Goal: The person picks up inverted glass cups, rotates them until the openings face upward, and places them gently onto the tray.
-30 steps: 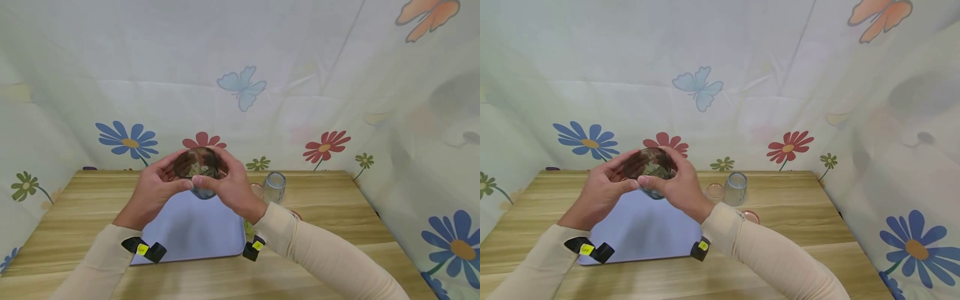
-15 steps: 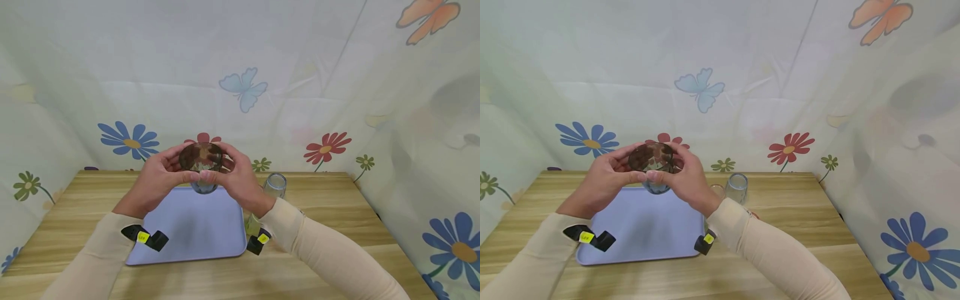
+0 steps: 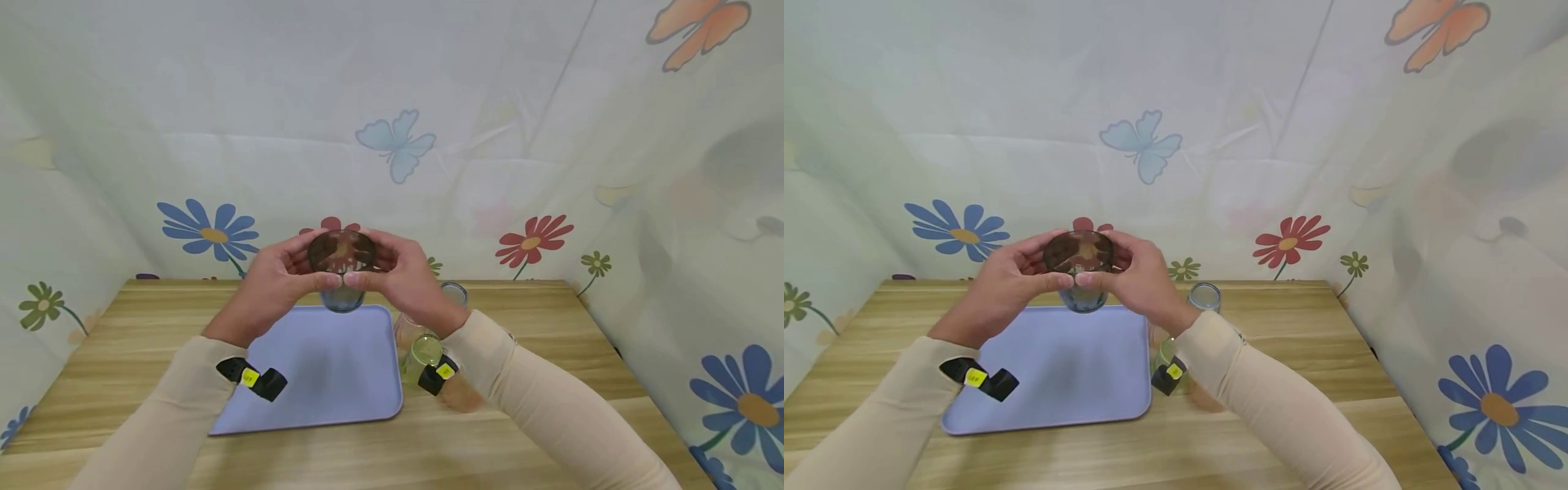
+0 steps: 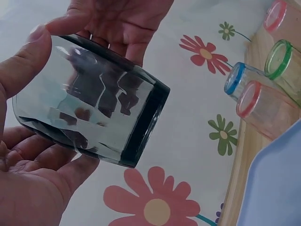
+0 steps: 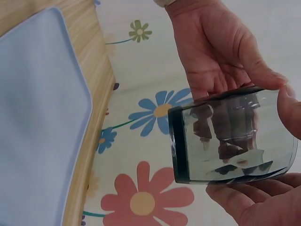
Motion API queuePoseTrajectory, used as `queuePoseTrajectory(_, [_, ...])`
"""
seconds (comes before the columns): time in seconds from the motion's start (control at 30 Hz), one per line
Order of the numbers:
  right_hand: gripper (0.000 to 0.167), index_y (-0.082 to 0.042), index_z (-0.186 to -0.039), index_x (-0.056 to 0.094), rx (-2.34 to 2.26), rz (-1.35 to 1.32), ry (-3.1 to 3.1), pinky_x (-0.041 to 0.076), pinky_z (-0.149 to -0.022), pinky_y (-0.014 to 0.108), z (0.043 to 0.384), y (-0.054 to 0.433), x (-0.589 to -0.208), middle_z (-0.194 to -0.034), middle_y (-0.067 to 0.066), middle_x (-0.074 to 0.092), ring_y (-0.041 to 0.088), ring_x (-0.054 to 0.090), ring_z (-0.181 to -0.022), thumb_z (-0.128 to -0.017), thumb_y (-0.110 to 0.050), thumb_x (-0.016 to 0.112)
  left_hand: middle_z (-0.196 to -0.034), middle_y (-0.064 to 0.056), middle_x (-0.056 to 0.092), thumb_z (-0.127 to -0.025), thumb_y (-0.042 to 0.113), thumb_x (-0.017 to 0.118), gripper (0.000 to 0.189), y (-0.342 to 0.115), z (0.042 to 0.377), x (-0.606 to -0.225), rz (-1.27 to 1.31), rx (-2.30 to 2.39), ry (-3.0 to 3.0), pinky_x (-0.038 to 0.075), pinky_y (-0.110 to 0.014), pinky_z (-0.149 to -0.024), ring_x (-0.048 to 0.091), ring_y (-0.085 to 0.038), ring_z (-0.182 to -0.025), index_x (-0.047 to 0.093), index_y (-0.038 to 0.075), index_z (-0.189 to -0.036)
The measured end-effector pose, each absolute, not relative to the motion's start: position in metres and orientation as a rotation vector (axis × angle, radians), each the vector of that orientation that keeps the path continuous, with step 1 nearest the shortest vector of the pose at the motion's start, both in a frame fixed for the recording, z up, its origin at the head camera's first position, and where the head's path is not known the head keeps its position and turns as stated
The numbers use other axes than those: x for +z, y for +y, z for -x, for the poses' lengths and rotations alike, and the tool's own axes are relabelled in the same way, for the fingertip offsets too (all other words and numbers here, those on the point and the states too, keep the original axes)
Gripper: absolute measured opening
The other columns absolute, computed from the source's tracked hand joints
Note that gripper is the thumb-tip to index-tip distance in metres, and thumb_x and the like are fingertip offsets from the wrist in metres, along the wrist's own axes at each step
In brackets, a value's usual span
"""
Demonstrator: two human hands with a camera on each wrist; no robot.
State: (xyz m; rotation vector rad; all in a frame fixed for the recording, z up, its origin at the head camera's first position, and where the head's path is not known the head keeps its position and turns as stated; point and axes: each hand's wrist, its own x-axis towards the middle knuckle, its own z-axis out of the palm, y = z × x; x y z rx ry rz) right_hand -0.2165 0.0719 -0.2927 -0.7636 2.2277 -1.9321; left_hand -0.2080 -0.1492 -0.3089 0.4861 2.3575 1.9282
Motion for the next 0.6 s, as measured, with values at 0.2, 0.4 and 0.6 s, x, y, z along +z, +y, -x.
queuePoseTrajectory(0.2, [0.057,0.0,-0.143,0.058,-1.846,0.769,2.31,0.063,-0.095,0.032,0.224,0.079,-0.293,-0.129,0.019,0.072,0.032,0.074,-0.115,-0.091,-0.006,0.079,-0.143,-0.014,0.063,-0.093,0.025,0.08,0.075,-0.143,0.215,-0.312,-0.475,1.917,2.349,0.058,-0.016,-0.095,0.063,-0.031,-0.13,0.044,0.017,-0.159])
queuePoseTrajectory(0.4, [0.057,0.002,-0.142,0.058,-1.819,0.758,2.337,0.063,-0.096,0.033,0.229,0.086,-0.293,-0.129,0.021,0.072,0.031,0.073,-0.117,-0.09,-0.005,0.08,-0.145,-0.015,0.062,-0.093,0.024,0.08,0.078,-0.138,0.222,-0.314,-0.494,1.897,2.349,0.059,-0.017,-0.095,0.064,-0.029,-0.131,0.042,0.016,-0.16])
queuePoseTrajectory(0.6, [0.054,0.0,-0.139,0.06,-1.76,0.716,2.355,0.062,-0.098,0.033,0.234,0.091,-0.292,-0.127,0.017,0.073,0.029,0.073,-0.119,-0.09,-0.006,0.08,-0.144,-0.011,0.064,-0.094,0.022,0.08,0.075,-0.132,0.23,-0.32,-0.542,1.905,2.318,0.059,-0.019,-0.098,0.065,-0.026,-0.131,0.044,0.016,-0.159])
